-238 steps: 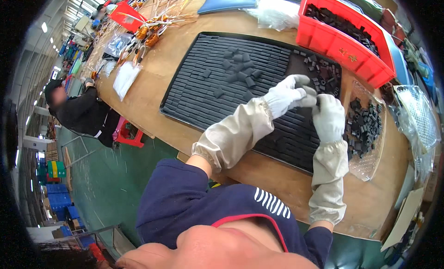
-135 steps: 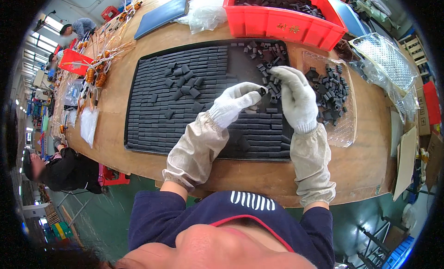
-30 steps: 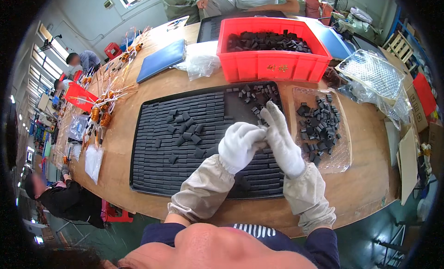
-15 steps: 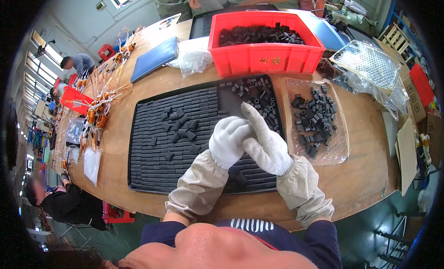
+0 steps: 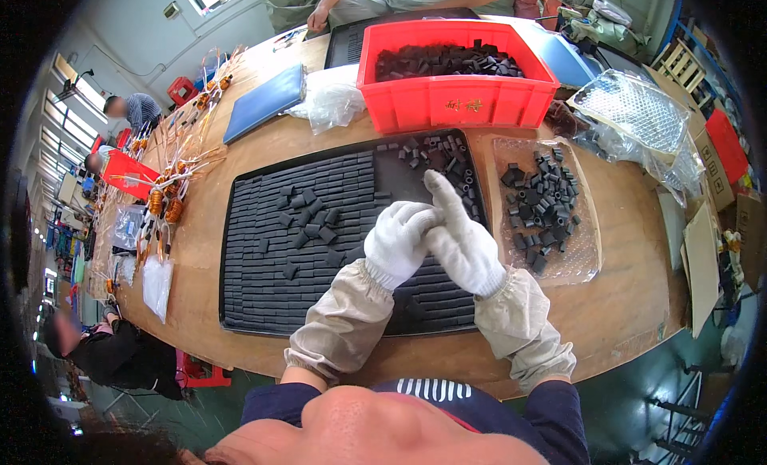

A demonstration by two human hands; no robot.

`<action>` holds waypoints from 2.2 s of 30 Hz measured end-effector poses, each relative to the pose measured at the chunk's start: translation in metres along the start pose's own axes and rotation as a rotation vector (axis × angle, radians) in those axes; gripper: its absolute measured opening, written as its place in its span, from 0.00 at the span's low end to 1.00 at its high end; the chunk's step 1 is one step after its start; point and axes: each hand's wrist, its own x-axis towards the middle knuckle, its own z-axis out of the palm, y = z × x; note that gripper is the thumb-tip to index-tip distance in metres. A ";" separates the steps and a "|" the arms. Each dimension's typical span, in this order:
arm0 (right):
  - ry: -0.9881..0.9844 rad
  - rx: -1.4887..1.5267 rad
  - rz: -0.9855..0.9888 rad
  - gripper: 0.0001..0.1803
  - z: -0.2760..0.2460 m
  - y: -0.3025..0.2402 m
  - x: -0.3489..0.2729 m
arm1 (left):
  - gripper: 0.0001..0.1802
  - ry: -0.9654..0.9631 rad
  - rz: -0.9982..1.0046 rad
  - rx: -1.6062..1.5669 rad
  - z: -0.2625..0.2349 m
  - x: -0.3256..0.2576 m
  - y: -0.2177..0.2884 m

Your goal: The person sits at a workbench in a factory setting, wearing white gloves. They repeatedly pick up small black plastic components from a red bin and a clear tray, inspect them, and place them into a black tray with a grid pattern. The task involves sorting and organizing these small parts by hand.

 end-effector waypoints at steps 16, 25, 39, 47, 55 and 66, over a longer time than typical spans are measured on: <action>0.065 1.071 0.382 0.45 -0.001 -0.005 0.011 | 0.17 0.173 0.174 0.196 -0.009 -0.001 0.011; -0.021 -0.084 0.023 0.50 0.011 -0.015 0.001 | 0.17 0.046 -0.060 -0.073 0.000 -0.004 -0.002; 0.112 0.730 0.334 0.39 0.000 -0.007 0.003 | 0.22 0.070 0.042 0.090 -0.008 -0.014 0.013; 0.156 0.002 0.291 0.25 -0.028 0.001 -0.015 | 0.27 -0.011 -0.388 0.499 -0.107 -0.082 -0.070; 0.128 -0.142 0.291 0.23 -0.021 0.001 -0.013 | 0.53 -0.455 -0.631 0.669 -0.117 -0.070 -0.072; 0.199 -0.788 -0.046 0.15 -0.036 0.008 -0.001 | 0.25 -0.195 -0.294 0.650 -0.096 -0.105 -0.090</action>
